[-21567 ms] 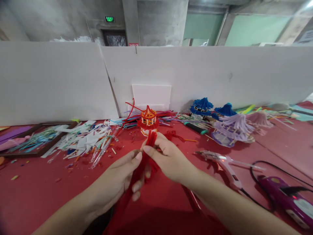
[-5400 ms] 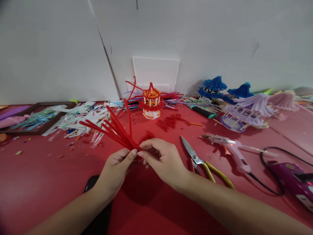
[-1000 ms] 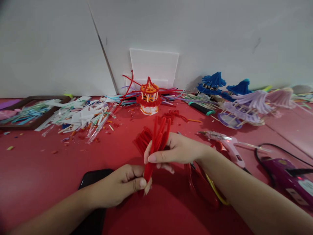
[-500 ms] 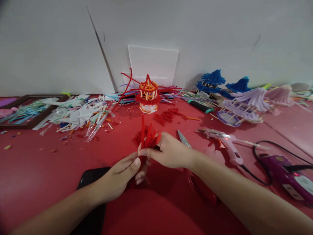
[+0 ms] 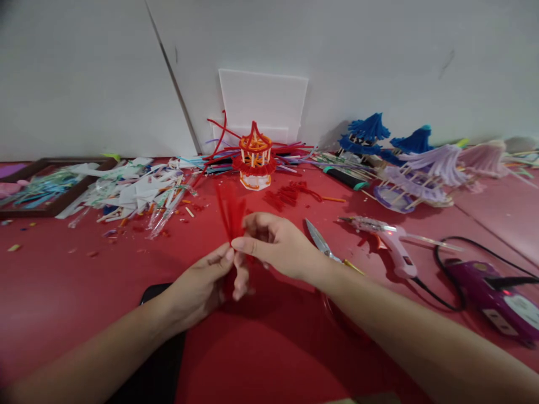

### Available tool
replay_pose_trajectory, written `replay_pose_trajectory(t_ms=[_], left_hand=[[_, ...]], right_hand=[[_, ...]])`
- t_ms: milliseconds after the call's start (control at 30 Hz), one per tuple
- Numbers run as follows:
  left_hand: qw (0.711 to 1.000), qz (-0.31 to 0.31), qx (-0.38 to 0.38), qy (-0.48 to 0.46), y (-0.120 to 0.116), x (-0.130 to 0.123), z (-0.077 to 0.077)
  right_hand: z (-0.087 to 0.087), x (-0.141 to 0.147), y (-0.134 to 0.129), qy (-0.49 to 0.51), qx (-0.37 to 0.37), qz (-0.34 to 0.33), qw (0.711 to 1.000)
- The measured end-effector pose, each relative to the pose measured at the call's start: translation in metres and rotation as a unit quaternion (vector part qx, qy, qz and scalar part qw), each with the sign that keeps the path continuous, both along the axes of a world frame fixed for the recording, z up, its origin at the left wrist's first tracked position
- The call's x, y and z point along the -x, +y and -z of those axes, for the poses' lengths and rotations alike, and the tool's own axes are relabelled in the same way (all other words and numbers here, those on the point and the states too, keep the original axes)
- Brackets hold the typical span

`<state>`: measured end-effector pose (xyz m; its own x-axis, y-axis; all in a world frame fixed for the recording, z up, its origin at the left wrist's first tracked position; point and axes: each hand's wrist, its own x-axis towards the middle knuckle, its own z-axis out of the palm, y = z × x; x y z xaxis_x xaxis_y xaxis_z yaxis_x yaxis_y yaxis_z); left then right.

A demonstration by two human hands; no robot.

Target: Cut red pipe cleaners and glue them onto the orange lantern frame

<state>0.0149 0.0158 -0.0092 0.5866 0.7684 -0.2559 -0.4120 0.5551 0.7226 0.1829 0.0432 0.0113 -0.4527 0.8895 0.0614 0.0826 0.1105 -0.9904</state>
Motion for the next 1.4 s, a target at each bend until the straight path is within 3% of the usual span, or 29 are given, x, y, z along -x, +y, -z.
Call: replay_pose_trajectory(t_ms=[100,200,300,567,633,800,1067,1233,1400], left_hand=[[0.990,-0.127,0.034,-0.047,0.006,-0.001,-0.006],[0.980,-0.172,0.068,-0.069,0.010,-0.001,-0.010],[0.980,-0.165,0.085,-0.076,0.010,0.000,-0.013],[0.982,-0.139,0.070,-0.105,0.006,0.000,-0.009],[0.982,-0.138,0.077,-0.102,0.006,0.001,-0.009],[0.982,-0.132,0.086,-0.100,0.006,0.001,-0.009],[0.984,-0.120,0.108,-0.082,0.005,0.001,-0.010],[0.983,-0.128,0.108,-0.074,0.005,0.000,-0.011],[0.980,-0.136,0.112,-0.088,0.006,0.002,-0.009]], right_hand=[[0.005,0.006,-0.009,-0.030,-0.140,0.115,0.983],[0.008,0.008,-0.016,-0.138,-0.321,0.051,0.936],[0.014,0.010,-0.018,-0.186,-0.404,-0.008,0.895],[0.025,0.020,-0.022,-0.203,-0.360,0.032,0.910],[0.026,0.020,-0.023,-0.216,-0.405,0.027,0.888],[0.026,0.016,-0.022,-0.269,-0.542,-0.023,0.796],[0.023,0.015,-0.023,-0.276,-0.585,-0.027,0.762],[0.025,0.017,-0.022,-0.267,-0.576,-0.020,0.772],[0.027,0.017,-0.021,-0.219,-0.533,0.023,0.817]])
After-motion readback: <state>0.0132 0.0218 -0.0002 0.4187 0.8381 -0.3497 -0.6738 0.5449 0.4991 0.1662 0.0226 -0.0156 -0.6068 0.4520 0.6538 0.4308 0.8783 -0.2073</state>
